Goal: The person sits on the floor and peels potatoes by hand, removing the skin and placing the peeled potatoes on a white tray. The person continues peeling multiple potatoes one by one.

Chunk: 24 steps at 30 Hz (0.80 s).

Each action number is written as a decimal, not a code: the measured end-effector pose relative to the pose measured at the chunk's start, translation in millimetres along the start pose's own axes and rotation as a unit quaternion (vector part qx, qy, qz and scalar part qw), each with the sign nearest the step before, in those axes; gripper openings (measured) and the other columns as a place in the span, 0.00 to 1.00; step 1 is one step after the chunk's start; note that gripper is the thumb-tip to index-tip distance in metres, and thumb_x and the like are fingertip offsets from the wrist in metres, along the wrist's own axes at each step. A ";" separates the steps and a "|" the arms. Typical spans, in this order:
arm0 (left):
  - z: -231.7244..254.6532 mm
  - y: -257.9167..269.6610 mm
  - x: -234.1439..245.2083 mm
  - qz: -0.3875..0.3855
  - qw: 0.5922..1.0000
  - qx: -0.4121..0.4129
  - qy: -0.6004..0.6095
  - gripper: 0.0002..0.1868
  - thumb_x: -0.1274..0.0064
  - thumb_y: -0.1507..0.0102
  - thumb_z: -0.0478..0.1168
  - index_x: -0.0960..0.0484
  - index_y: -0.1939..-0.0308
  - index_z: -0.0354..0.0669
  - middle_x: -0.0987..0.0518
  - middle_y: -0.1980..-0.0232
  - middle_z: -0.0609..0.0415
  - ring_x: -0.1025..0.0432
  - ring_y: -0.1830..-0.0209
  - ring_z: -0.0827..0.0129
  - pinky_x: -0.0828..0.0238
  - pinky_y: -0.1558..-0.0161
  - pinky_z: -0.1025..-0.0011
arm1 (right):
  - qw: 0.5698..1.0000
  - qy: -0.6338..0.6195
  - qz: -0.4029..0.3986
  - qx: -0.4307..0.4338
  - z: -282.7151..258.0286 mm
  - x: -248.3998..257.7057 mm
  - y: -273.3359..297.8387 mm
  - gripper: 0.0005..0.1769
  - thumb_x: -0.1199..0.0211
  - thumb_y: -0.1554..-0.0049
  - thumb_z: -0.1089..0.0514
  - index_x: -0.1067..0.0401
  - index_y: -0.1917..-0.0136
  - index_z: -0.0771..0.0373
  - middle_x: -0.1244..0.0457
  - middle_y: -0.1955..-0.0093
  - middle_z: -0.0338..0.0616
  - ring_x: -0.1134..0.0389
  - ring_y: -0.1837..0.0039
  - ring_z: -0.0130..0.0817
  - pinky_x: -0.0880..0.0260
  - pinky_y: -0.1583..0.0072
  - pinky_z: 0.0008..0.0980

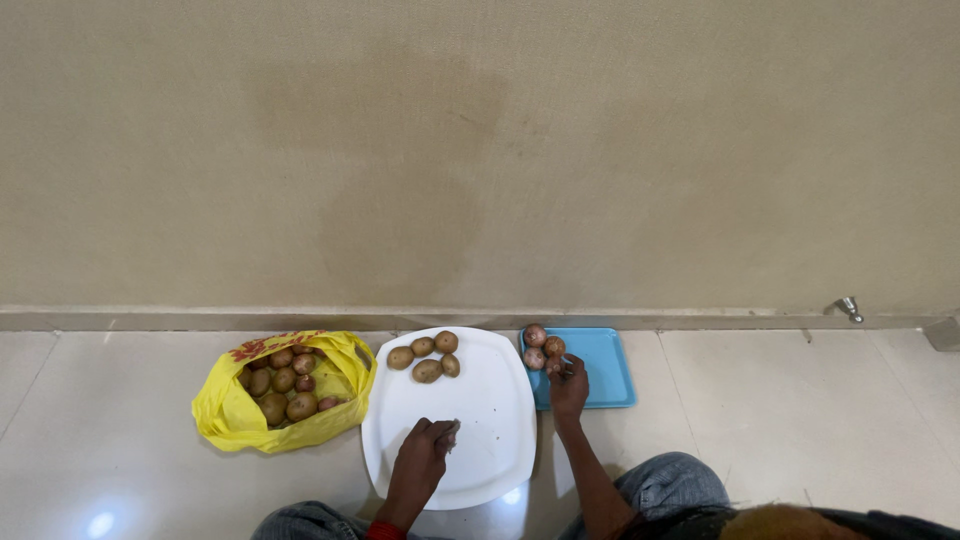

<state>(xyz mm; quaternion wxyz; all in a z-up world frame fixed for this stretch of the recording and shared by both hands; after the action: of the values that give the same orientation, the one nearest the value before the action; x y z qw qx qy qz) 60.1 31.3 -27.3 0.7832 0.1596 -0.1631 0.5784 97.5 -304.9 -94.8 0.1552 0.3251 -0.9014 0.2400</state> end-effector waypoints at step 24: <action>7.2 -6.1 1.5 -0.031 0.997 -0.003 -0.068 0.14 0.51 0.34 0.35 0.16 0.46 0.45 0.22 0.56 0.47 0.24 0.56 0.56 0.25 0.54 0.60 | 0.987 -0.118 -0.064 0.091 -145.1 -37.3 30.9 0.10 0.43 0.38 0.69 0.28 0.44 0.64 0.36 0.49 0.47 0.33 0.50 0.37 0.30 0.48 0.34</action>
<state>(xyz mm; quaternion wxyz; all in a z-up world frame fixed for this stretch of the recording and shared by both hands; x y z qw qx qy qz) 65.9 27.7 -20.6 0.7886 0.2014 -0.2126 0.5407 122.7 -187.6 0.0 0.0322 0.4213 -0.8649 0.2708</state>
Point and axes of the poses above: each hand's wrist, its own y-axis away from the middle knuckle, its own x-axis out of the back of the hand, z = x × y, the point moved 5 cm from there along -y, towards the middle knuckle
